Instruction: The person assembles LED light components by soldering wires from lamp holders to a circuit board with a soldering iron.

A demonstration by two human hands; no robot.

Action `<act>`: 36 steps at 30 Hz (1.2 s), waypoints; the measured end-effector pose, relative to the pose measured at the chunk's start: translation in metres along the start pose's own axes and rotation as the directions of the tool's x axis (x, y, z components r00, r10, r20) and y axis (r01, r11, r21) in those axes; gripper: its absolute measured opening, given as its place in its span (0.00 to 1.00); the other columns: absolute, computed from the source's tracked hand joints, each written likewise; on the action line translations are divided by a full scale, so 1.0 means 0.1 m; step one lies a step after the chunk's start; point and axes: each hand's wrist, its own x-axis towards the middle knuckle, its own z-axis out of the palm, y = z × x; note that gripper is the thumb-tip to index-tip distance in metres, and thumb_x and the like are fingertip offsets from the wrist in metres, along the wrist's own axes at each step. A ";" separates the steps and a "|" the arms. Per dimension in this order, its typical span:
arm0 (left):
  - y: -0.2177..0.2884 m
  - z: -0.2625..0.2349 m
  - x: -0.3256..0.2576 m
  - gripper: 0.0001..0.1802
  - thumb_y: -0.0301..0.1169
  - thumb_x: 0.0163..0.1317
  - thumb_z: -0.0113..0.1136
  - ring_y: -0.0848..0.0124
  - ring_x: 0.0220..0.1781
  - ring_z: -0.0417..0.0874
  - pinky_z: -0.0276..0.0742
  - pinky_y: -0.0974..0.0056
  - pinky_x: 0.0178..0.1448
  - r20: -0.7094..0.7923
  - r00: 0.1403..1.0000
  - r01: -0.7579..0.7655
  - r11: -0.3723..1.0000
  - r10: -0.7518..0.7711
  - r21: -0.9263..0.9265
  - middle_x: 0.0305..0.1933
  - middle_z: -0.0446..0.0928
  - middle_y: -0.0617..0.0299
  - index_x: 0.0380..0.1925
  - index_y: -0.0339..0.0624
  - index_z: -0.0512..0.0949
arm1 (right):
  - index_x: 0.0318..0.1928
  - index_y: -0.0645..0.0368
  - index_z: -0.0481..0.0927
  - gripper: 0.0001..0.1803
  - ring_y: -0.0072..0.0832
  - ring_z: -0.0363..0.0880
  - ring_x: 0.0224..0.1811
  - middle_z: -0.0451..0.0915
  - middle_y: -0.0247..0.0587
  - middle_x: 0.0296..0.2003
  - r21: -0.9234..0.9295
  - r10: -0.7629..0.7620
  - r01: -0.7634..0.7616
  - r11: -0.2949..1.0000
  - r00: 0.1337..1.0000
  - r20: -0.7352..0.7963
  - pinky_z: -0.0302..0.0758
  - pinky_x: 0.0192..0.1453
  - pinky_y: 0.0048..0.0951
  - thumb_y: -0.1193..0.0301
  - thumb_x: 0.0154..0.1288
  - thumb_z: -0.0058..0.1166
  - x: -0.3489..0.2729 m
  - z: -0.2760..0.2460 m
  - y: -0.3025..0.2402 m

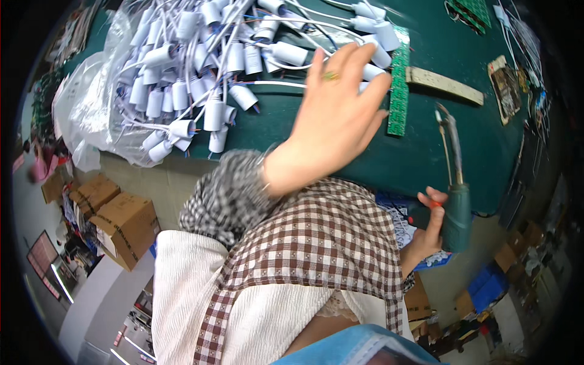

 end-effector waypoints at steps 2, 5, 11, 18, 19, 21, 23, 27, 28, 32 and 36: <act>-0.05 -0.48 -0.23 0.23 0.28 0.56 0.72 0.48 0.64 0.76 0.73 0.51 0.65 0.004 0.996 0.086 0.996 -0.086 -0.011 0.65 0.74 0.48 0.53 0.43 0.79 | 0.52 0.78 0.77 0.18 0.44 0.86 0.43 0.82 0.57 0.41 0.010 0.009 -0.008 1.000 1.000 -0.025 0.91 0.39 0.39 0.73 0.70 0.59 0.03 -0.06 -0.01; -0.31 -0.98 -0.64 0.12 0.22 0.58 0.67 0.55 0.53 0.82 0.77 0.56 0.56 -0.086 0.930 0.367 0.911 -0.357 0.187 0.50 0.82 0.53 0.43 0.37 0.82 | 0.51 0.78 0.77 0.18 0.44 0.86 0.42 0.82 0.56 0.41 0.031 0.023 -0.023 0.999 1.000 -0.010 0.91 0.39 0.39 0.73 0.70 0.60 0.09 -0.04 0.04; -0.61 -1.18 -0.79 0.15 0.25 0.59 0.69 0.57 0.44 0.83 0.78 0.57 0.48 -0.024 0.928 0.355 0.864 -0.371 0.358 0.42 0.82 0.54 0.46 0.40 0.80 | 0.57 0.77 0.74 0.20 0.43 0.85 0.46 0.81 0.53 0.43 0.044 -0.006 0.002 0.999 0.995 0.097 0.91 0.43 0.39 0.72 0.72 0.56 0.15 -0.03 0.04; -0.68 -1.01 -0.79 0.23 0.25 0.64 0.70 0.78 0.38 0.82 0.77 0.73 0.39 0.080 0.742 0.630 0.653 -0.665 -0.420 0.39 0.83 0.62 0.58 0.33 0.76 | 0.52 0.78 0.77 0.21 0.43 0.85 0.45 0.82 0.55 0.43 0.062 -0.040 0.037 0.997 0.998 0.040 0.91 0.41 0.40 0.70 0.70 0.61 0.13 -0.12 0.01; -0.60 -1.02 -0.80 0.24 0.24 0.64 0.69 0.76 0.40 0.84 0.79 0.72 0.40 0.115 0.720 0.612 0.548 -0.685 -0.570 0.38 0.83 0.59 0.59 0.32 0.75 | 0.52 0.78 0.77 0.21 0.43 0.85 0.45 0.82 0.55 0.43 0.038 -0.042 0.042 0.998 0.999 0.015 0.91 0.41 0.40 0.70 0.70 0.61 0.11 -0.12 0.00; -0.36 -0.95 -0.77 0.32 0.23 0.68 0.64 0.67 0.45 0.87 0.84 0.68 0.47 0.224 0.701 0.634 0.446 -0.677 -0.632 0.44 0.82 0.54 0.70 0.32 0.64 | 0.51 0.78 0.78 0.20 0.42 0.85 0.44 0.82 0.55 0.42 0.058 -0.041 0.041 0.997 0.999 0.005 0.91 0.42 0.40 0.69 0.70 0.62 0.13 -0.14 0.01; 0.02 -0.68 -0.71 0.40 0.22 0.70 0.60 0.59 0.48 0.87 0.87 0.59 0.54 0.189 0.704 0.398 0.160 -0.684 -0.903 0.51 0.79 0.50 0.77 0.36 0.50 | 0.55 0.77 0.74 0.19 0.44 0.85 0.47 0.81 0.54 0.43 0.033 -0.082 0.080 0.996 0.994 0.067 0.92 0.41 0.38 0.71 0.73 0.56 0.17 -0.22 0.07; 0.17 0.14 -0.76 0.39 0.21 0.75 0.51 0.50 0.66 0.80 0.75 0.54 0.70 0.117 0.848 0.222 0.147 -0.516 -0.964 0.64 0.74 0.41 0.79 0.43 0.43 | 0.54 0.76 0.75 0.19 0.43 0.86 0.44 0.81 0.54 0.42 0.033 -0.082 0.080 0.996 0.995 0.052 0.92 0.40 0.38 0.71 0.73 0.56 0.12 -0.16 0.04; 0.11 0.24 -0.69 0.39 0.21 0.75 0.52 0.53 0.66 0.80 0.74 0.56 0.70 0.203 0.827 0.341 0.181 -0.525 -0.922 0.64 0.74 0.41 0.79 0.40 0.45 | 0.52 0.76 0.77 0.19 0.42 0.86 0.43 0.82 0.55 0.42 0.058 -0.068 0.067 0.996 0.997 0.023 0.91 0.41 0.38 0.70 0.71 0.60 0.11 -0.16 0.01; 0.02 0.06 -0.63 0.34 0.20 0.69 0.62 0.63 0.62 0.82 0.77 0.64 0.62 0.281 0.851 0.500 0.518 -0.444 -0.694 0.65 0.75 0.48 0.72 0.34 0.62 | 0.50 0.76 0.79 0.19 0.41 0.86 0.43 0.83 0.56 0.41 0.107 -0.058 0.062 0.992 0.997 -0.045 0.91 0.41 0.38 0.69 0.70 0.63 0.07 -0.18 0.00; -0.10 -0.30 -0.27 0.22 0.20 0.52 0.71 0.56 0.51 0.82 0.77 0.55 0.53 0.061 0.975 -0.212 0.976 0.215 -0.057 0.51 0.82 0.54 0.49 0.42 0.83 | 0.50 0.76 0.79 0.19 0.42 0.86 0.43 0.83 0.57 0.42 0.115 -0.036 0.040 0.992 0.999 -0.039 0.91 0.41 0.38 0.70 0.69 0.63 0.09 -0.21 0.00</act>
